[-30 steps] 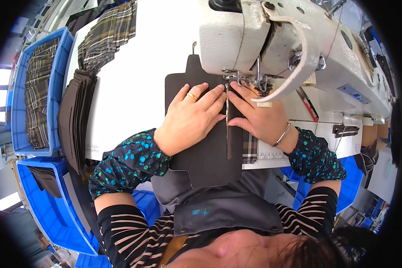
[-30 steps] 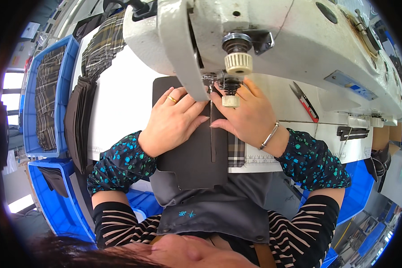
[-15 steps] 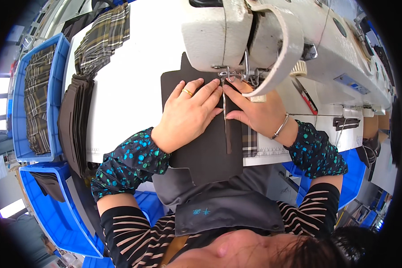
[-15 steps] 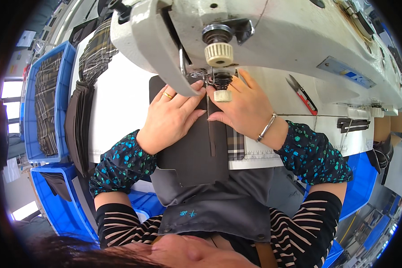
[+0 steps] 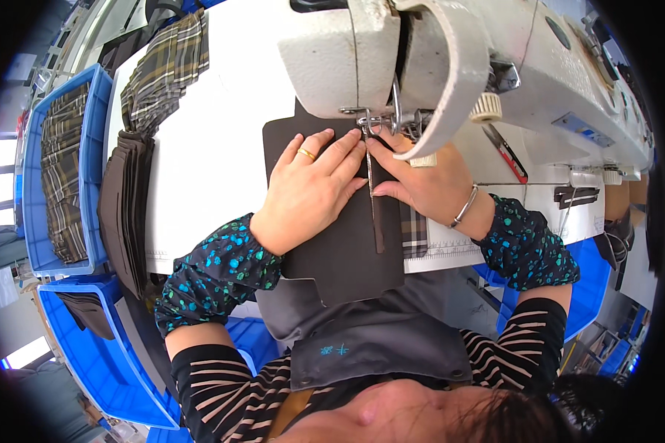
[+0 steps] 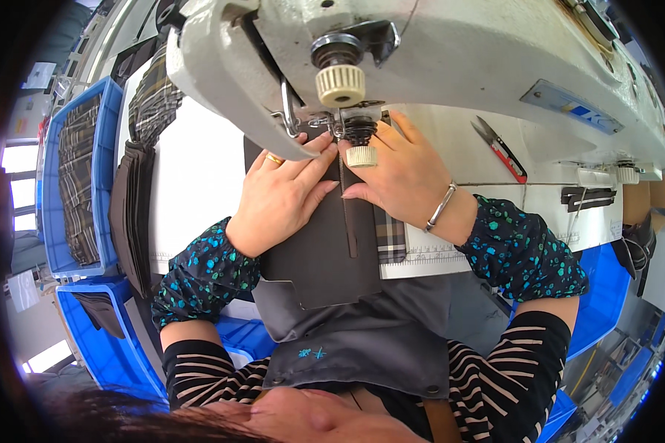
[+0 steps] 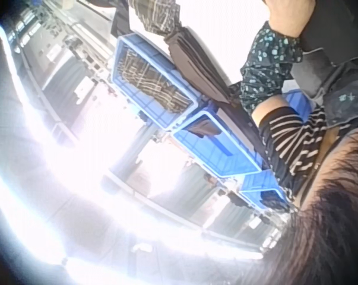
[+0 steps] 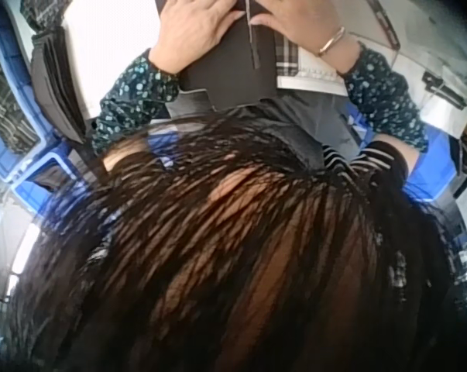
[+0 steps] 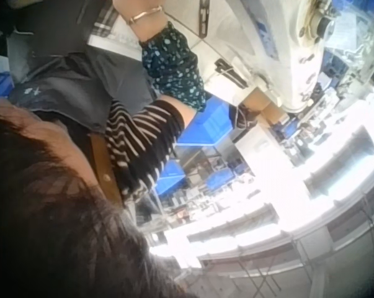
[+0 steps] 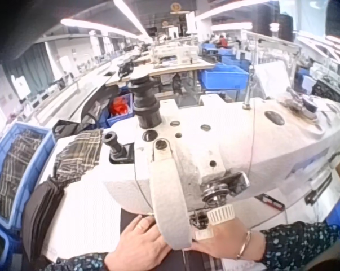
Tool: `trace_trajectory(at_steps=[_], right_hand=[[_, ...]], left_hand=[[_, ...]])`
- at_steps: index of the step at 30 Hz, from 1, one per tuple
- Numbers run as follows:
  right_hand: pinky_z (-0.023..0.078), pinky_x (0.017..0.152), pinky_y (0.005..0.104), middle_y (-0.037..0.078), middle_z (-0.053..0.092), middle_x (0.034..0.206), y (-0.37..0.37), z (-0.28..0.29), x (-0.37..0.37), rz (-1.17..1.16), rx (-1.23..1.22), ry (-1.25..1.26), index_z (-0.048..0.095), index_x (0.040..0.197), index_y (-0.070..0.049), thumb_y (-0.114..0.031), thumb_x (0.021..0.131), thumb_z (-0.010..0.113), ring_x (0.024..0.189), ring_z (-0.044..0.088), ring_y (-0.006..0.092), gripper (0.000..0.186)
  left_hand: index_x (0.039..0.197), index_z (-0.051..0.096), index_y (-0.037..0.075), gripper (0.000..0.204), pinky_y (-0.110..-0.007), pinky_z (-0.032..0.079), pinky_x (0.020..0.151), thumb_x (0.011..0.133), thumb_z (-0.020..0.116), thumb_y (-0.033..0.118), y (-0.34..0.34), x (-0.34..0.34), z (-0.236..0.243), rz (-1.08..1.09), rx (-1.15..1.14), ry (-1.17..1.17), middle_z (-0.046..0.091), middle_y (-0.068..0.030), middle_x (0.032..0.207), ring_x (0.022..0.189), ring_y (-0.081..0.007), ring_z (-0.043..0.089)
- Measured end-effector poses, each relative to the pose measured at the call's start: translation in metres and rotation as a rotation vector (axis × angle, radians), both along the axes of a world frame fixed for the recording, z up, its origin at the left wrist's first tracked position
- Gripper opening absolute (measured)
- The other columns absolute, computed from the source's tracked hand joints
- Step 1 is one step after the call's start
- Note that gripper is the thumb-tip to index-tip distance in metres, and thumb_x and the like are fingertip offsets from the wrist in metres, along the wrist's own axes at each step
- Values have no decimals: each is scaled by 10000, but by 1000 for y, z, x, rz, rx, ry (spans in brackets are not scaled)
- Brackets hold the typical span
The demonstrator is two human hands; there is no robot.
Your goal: The person operates an industrial sewing machine to attach a zipper to a dark fabric panel. They guide the fabric under the presser foot, aligning the zipper teeth with the needle, and sew along the length of the zipper. The person handles the fabric with both hands to maintain alignment and occasionally pauses to adjust the material before continuing the stitching process.
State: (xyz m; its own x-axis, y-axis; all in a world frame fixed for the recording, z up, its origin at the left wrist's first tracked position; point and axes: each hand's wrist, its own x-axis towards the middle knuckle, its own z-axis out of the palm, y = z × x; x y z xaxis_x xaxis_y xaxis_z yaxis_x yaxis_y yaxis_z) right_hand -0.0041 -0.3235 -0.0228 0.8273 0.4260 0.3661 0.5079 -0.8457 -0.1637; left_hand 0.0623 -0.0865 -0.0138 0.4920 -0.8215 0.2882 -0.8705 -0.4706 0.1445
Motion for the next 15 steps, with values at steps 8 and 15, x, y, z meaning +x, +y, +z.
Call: trace_trajectory(at_steps=[8,15], right_hand=[[404,1180,540,107,699,1201,-1,0,0,-4,-11,4,706,1306,-83,-473,806,807,1210,598,316,642],[407,1175,524,102,678,1238,-2,-5,0,8,-3,-34,735,1202,-103,-453,835,792,1304,564,316,509]], left_hand=[[1400,660,95,492,-451,505,1066,948,748,269,-3,2,3,-1,-2,-4,655,-57,1427,1288,-325,621],[1406,656,56,590,-462,477,1103,916,769,363,1,-5,5,9,66,-70,630,-84,1481,1340,-328,587]])
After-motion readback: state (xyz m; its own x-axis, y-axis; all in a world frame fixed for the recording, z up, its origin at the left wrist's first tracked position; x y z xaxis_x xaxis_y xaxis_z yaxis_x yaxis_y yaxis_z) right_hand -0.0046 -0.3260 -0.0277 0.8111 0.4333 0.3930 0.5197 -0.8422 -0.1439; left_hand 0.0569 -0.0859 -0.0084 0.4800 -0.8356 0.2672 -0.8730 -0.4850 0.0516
